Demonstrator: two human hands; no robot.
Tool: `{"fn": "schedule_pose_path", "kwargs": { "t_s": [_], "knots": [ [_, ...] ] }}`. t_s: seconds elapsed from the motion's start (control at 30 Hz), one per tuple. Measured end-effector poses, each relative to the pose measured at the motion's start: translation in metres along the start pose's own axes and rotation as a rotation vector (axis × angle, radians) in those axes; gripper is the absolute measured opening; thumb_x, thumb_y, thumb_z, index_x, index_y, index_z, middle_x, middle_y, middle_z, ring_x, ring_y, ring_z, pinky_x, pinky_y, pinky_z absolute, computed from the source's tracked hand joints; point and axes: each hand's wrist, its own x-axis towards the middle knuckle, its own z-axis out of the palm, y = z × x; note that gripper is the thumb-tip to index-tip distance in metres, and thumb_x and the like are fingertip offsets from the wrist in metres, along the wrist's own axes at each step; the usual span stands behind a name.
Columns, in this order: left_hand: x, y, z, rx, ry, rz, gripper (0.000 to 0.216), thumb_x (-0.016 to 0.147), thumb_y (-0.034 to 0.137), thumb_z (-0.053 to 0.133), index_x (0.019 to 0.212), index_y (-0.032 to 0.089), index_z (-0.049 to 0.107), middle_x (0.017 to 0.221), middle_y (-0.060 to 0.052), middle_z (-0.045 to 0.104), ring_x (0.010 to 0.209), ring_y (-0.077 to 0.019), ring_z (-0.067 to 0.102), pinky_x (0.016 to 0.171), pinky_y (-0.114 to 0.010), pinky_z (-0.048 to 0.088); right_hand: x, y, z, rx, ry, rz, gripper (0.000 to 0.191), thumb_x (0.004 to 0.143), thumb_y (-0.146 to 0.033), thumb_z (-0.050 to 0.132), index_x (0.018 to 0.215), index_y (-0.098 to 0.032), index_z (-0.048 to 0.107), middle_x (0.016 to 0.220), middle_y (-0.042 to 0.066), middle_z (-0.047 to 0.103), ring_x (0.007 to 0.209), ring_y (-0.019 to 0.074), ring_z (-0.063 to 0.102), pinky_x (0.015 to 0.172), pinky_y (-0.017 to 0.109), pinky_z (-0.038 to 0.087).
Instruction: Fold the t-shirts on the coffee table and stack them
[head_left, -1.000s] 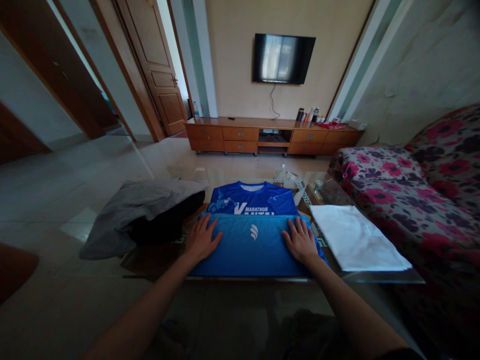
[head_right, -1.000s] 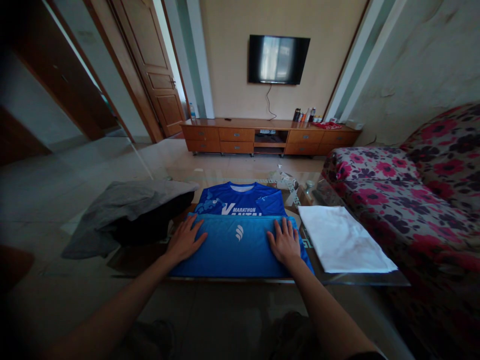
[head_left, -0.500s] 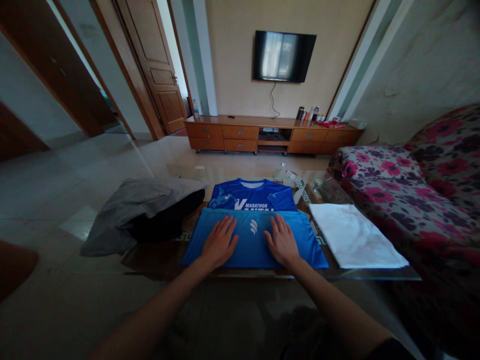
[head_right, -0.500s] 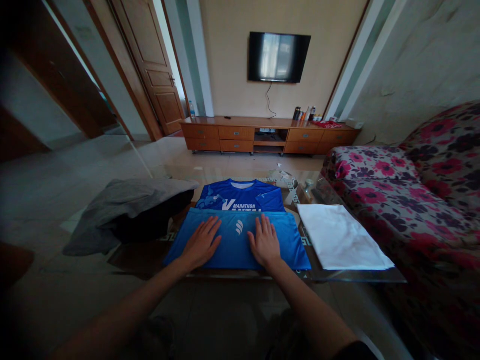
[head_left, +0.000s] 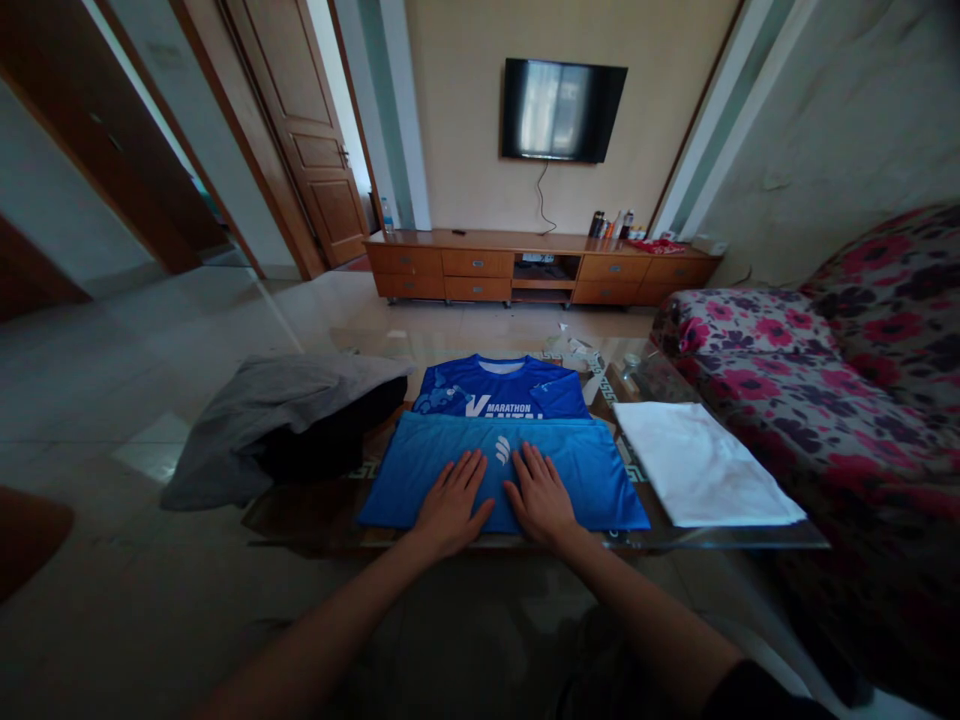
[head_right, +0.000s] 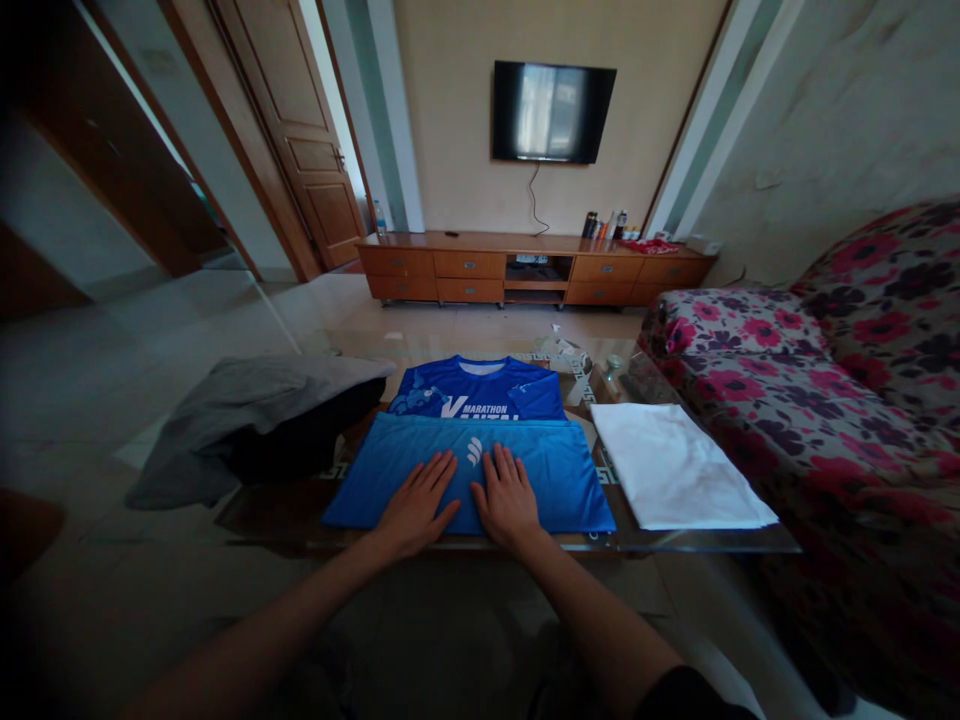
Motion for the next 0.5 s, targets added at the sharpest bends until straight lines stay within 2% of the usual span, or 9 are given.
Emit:
{"fn": "schedule_pose_path", "kwargs": {
  "t_s": [0.17,0.3,0.4,0.5],
  "knots": [
    [-0.011,-0.034,-0.012,0.041,0.046,-0.083,0.073,0.101,0.059,0.038,0.164,0.023,0.025,0.171,-0.007,0.022,0.158,-0.0275,0.019,0.127,-0.047,0.019,-0.013,0.035,-0.009,-0.07,0.021,0.073,0.069,0.106,-0.054,0.029,0.161,-0.014,0.035,0.171,0.011,0.016,0.158,0.0284,0.013,0.128,0.049,0.01],
    [-0.023,-0.063,-0.012,0.082,0.054,-0.176,0.074,0.101,0.06,0.038,0.163,0.021,0.028,0.17,-0.009,0.024,0.158,-0.0299,0.018,0.127,-0.05,0.017,-0.02,0.058,-0.01,-0.11,0.031,0.128,0.071,0.105,-0.057,0.028,0.162,-0.015,0.034,0.171,0.011,0.017,0.159,0.0272,0.011,0.128,0.048,0.008],
    [-0.027,-0.071,-0.01,0.074,0.039,-0.201,0.072,0.103,0.059,0.035,0.163,0.021,0.028,0.17,-0.008,0.024,0.158,-0.0294,0.019,0.126,-0.051,0.02,-0.023,0.066,-0.01,-0.107,0.022,0.138,0.071,0.106,-0.059,0.025,0.162,-0.017,0.033,0.171,0.009,0.018,0.159,0.0257,0.011,0.128,0.047,0.009],
    [-0.027,-0.077,-0.014,0.072,0.079,-0.218,0.07,0.104,0.056,0.032,0.163,0.019,0.028,0.17,-0.009,0.024,0.157,-0.028,0.02,0.126,-0.049,0.022,-0.025,0.075,-0.011,-0.132,0.041,0.147,0.071,0.106,-0.059,0.024,0.163,-0.016,0.032,0.172,0.008,0.016,0.159,0.0246,0.01,0.128,0.046,0.01]
  ]
}}
